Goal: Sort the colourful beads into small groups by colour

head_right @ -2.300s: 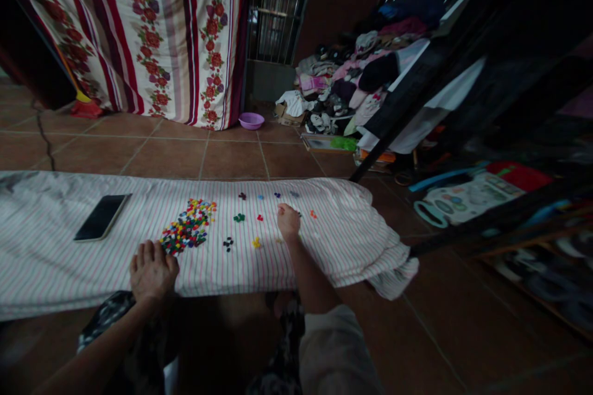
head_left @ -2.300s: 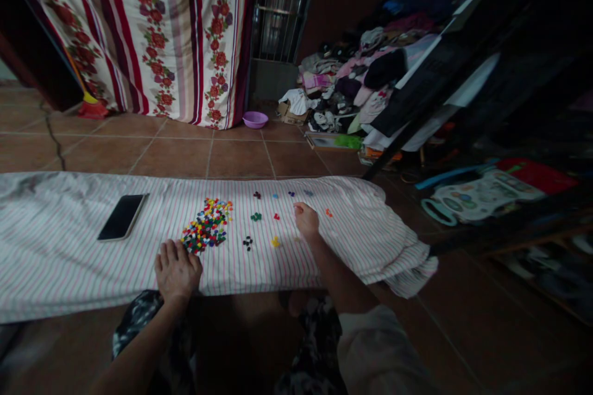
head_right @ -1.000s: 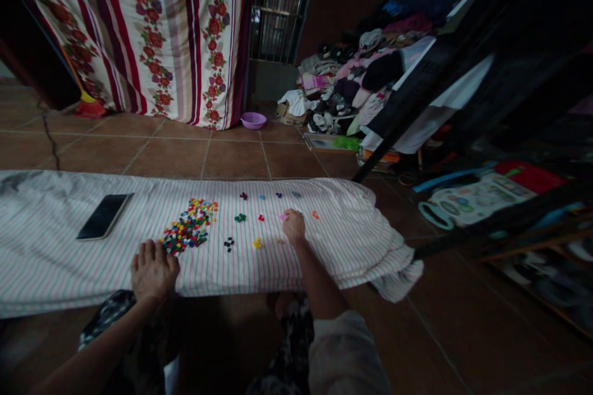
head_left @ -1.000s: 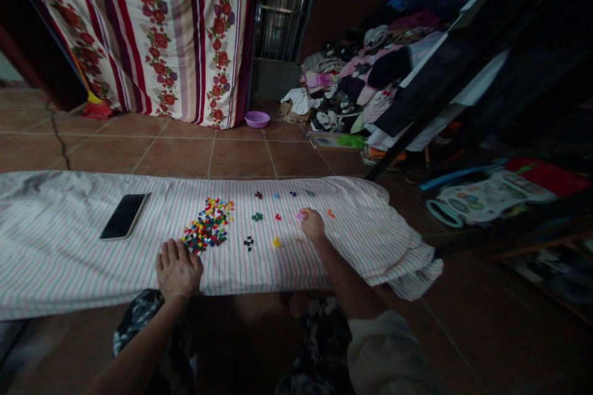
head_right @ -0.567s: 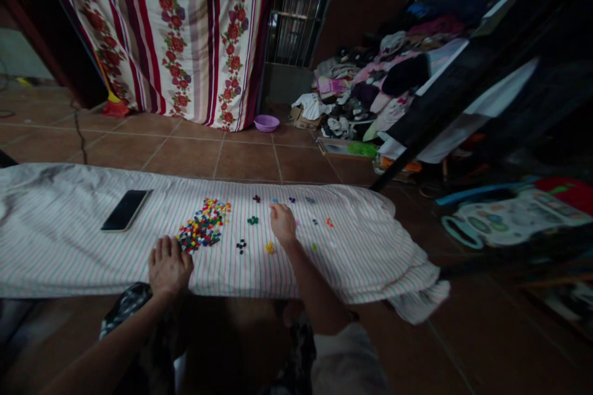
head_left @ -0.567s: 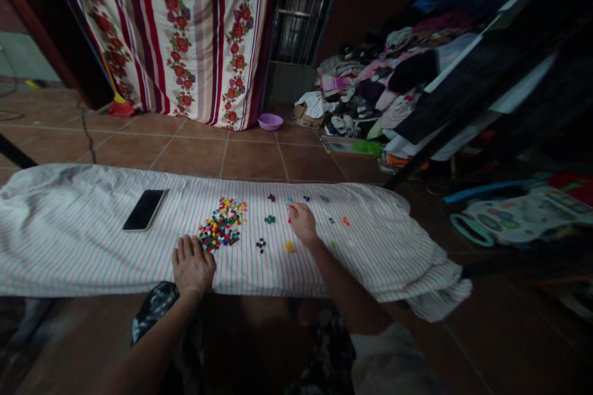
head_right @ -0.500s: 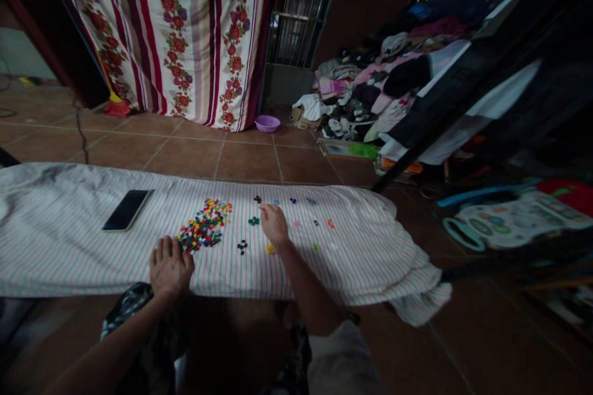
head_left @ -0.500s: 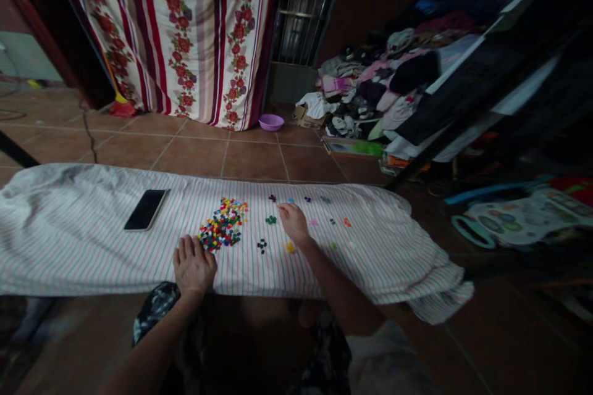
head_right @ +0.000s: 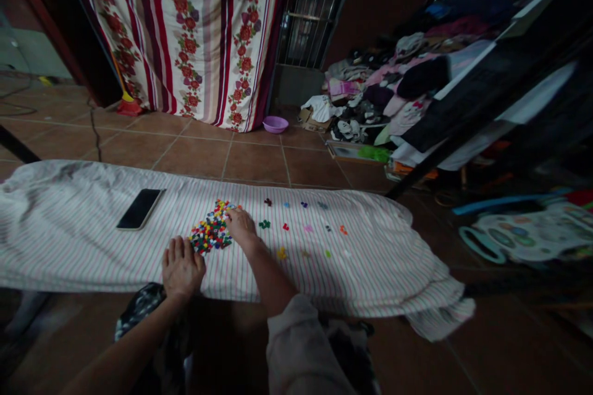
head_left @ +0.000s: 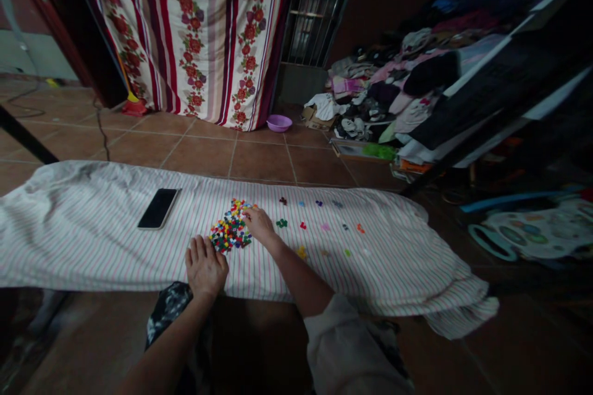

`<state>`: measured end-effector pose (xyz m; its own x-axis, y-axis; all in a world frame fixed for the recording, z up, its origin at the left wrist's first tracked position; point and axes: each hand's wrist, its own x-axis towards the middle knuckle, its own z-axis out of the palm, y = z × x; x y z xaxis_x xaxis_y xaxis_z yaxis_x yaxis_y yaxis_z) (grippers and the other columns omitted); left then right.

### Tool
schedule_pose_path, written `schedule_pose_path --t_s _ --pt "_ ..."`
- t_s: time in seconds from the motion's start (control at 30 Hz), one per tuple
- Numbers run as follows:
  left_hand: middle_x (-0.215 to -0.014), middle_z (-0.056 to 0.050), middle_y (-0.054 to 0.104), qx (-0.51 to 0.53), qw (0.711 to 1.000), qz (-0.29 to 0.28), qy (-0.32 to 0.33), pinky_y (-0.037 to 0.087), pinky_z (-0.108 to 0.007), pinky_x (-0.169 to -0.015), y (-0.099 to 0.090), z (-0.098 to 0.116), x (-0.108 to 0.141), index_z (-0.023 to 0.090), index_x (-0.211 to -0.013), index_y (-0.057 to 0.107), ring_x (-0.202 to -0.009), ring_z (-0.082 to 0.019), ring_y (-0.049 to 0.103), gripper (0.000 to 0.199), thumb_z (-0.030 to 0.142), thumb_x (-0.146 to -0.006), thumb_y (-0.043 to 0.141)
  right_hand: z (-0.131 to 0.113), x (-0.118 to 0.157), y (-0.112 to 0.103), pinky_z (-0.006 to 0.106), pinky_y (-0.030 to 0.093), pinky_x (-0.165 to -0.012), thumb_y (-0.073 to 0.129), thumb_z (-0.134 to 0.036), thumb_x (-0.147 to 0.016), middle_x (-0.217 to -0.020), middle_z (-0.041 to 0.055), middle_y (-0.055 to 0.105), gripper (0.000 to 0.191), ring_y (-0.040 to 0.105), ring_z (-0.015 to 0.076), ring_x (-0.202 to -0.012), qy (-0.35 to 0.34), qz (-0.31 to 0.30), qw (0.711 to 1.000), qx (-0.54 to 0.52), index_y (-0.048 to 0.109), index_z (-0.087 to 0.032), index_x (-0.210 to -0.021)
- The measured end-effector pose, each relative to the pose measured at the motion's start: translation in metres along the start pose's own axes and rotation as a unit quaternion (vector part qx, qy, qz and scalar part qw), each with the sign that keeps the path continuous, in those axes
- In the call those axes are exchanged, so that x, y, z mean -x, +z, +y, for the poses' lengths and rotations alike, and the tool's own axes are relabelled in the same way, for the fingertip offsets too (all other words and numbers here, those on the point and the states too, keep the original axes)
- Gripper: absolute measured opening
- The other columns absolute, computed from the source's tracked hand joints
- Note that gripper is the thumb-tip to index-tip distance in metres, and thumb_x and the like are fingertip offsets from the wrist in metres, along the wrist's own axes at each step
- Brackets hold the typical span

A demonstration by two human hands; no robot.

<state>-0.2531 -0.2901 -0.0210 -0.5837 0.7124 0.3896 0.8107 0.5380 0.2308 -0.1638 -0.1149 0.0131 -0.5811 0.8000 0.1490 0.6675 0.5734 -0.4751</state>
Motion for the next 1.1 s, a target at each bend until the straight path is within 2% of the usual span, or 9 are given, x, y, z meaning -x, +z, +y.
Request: schedule_pose_path --t_s 0.3,0.53,0.67,0.8,0.9,0.97,1.1 --pt "-0.139 -0.027 0.045 0.0 1.0 0.011 0.0 0.026 -0.051 -0.112 0.003 0.0 0.001 -0.002 -0.132 0.049 -0.137 -0.035 0.034 0.057 0.029 -0.084 0.038 -0.007 -0.005 0.001 0.029 0.04 -0.093 0.051 -0.012 -0.084 -0.1 0.0055 0.069 0.025 0.057 0.0189 -0.101 0.01 0.009 1.0 0.013 0.068 -0.022 -0.1" --pt "-0.139 -0.026 0.046 0.003 1.0 0.011 -0.004 0.026 -0.051 -0.113 0.003 -0.001 0.0 -0.001 -0.131 0.05 -0.137 -0.034 0.035 0.057 0.03 -0.084 0.039 0.005 0.0 0.001 0.024 0.045 -0.086 0.048 -0.017 -0.086 -0.103 -0.0003 0.069 0.028 0.061 0.0143 -0.095 0.072 0.059 0.988 -0.121 0.07 -0.027 -0.1" --pt "-0.139 -0.026 0.046 -0.009 1.0 0.01 0.002 0.027 -0.05 -0.112 0.002 -0.001 0.001 -0.002 -0.13 0.05 -0.136 -0.034 0.036 0.057 0.03 -0.084 0.039 0.016 0.004 0.005 0.026 0.049 -0.081 0.053 -0.024 -0.082 -0.092 -0.0017 0.071 0.023 0.064 0.0149 -0.087 0.089 0.064 0.963 -0.245 0.071 -0.027 -0.096" --pt "-0.138 -0.027 0.047 -0.017 1.0 0.015 0.004 0.027 -0.05 -0.112 0.002 -0.001 0.001 -0.003 -0.13 0.05 -0.135 -0.035 0.037 0.057 0.029 -0.084 0.037 0.025 0.005 0.009 0.03 0.053 -0.075 0.059 -0.032 -0.076 -0.087 0.0014 0.071 0.021 0.066 0.0173 -0.081 0.113 0.06 0.916 -0.381 0.07 -0.022 -0.09" --pt "-0.138 -0.027 0.046 -0.01 1.0 0.013 -0.001 0.026 -0.05 -0.112 0.002 -0.001 0.001 -0.003 -0.13 0.05 -0.136 -0.035 0.036 0.057 0.029 -0.084 0.038 0.032 0.006 0.008 0.031 0.054 -0.072 0.063 -0.035 -0.071 -0.087 0.0037 0.071 0.022 0.067 0.0188 -0.08 0.133 0.059 0.884 -0.445 0.068 -0.02 -0.086" --pt "-0.138 -0.027 0.046 -0.005 1.0 0.012 0.001 0.026 -0.05 -0.113 0.002 -0.001 0.001 -0.003 -0.13 0.05 -0.136 -0.035 0.035 0.058 0.029 -0.083 0.038 0.037 0.008 0.006 0.03 0.054 -0.071 0.064 -0.034 -0.068 -0.086 0.0034 0.071 0.022 0.067 0.0186 -0.08 0.145 0.061 0.876 -0.455 0.066 -0.02 -0.085" --pt "-0.138 -0.027 0.046 -0.009 1.0 0.019 0.006 0.025 -0.05 -0.113 0.003 -0.002 0.002 -0.003 -0.131 0.049 -0.136 -0.035 0.035 0.059 0.031 -0.084 0.037 0.053 0.02 -0.004 0.027 0.052 -0.066 0.061 -0.031 -0.069 -0.079 0.0012 0.069 0.024 0.066 0.0165 -0.074 0.157 0.073 0.881 -0.44 0.065 -0.02 -0.091"
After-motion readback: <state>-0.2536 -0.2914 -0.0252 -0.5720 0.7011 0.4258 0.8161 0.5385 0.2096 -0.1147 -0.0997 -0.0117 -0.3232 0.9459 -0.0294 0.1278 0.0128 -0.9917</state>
